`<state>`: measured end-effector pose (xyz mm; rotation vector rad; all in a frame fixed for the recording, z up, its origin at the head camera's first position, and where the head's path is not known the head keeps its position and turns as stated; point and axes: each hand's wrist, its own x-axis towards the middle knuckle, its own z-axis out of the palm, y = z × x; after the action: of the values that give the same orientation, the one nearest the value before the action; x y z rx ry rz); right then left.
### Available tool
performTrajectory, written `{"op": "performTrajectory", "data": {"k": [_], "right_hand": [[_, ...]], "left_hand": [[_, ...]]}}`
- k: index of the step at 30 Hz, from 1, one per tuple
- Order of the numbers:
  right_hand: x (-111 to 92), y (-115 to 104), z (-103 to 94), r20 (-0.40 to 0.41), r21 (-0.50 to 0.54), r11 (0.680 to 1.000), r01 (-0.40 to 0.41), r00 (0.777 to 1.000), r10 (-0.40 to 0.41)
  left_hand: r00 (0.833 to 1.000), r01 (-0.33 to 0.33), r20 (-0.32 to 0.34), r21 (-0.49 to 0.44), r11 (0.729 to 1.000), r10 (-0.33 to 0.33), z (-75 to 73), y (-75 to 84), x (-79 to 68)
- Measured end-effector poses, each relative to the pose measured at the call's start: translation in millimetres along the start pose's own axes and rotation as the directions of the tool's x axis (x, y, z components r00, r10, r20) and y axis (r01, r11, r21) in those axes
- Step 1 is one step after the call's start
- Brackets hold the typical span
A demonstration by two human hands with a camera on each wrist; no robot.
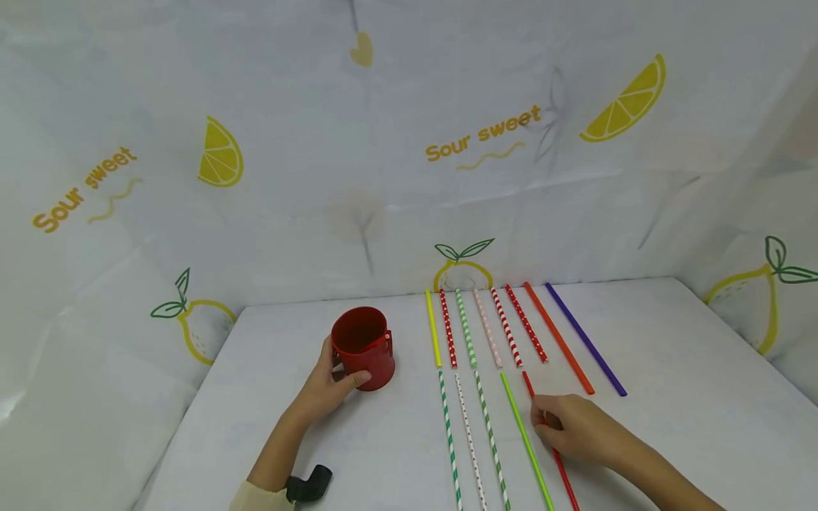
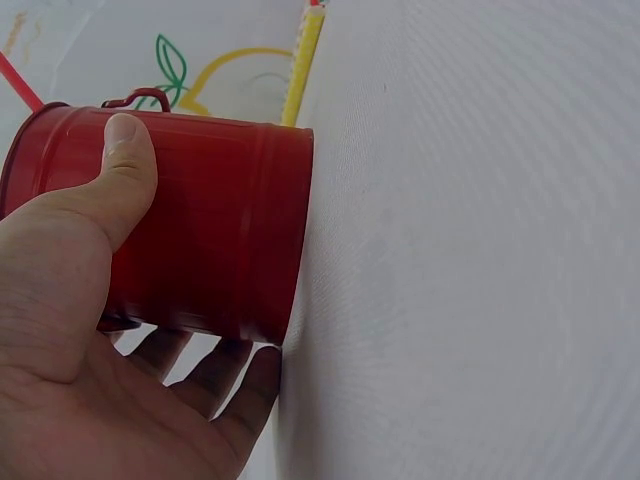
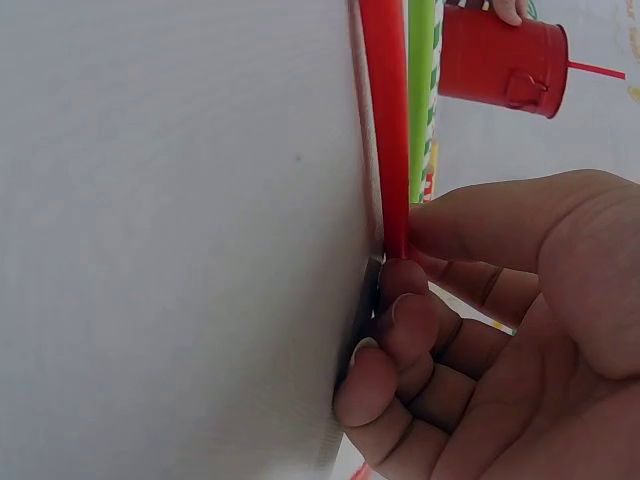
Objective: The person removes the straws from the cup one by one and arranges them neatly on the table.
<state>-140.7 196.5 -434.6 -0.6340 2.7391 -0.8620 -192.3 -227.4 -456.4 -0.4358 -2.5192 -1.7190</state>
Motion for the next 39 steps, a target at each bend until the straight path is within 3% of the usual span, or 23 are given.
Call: {"op": "performTrajectory", "data": {"k": [21,32,39], "right_hand": [[4.1,2.0,-2.2,-0.003,-0.005,0.999,0.04,0.999,-0.04],[7.8,2.5,-0.6,0.003,-0.009,1.0,0.0,1.0,0.0],[6.2,0.9,-3.1,-0.015,0.002,0.999,0.049,0.999,-0.049]], "left_hand": [[1.0,0.0,0.0,0.007,1.0,0.0,-1.1,-1.2,-0.1],[1.0,-0.004,0.001,0.01,1.0,0.004,-1.5,-3.1,1.3],[1.0,-0.007,0.007,-0.001,1.0,0.007,-1.0,-1.9,0.8]]}}
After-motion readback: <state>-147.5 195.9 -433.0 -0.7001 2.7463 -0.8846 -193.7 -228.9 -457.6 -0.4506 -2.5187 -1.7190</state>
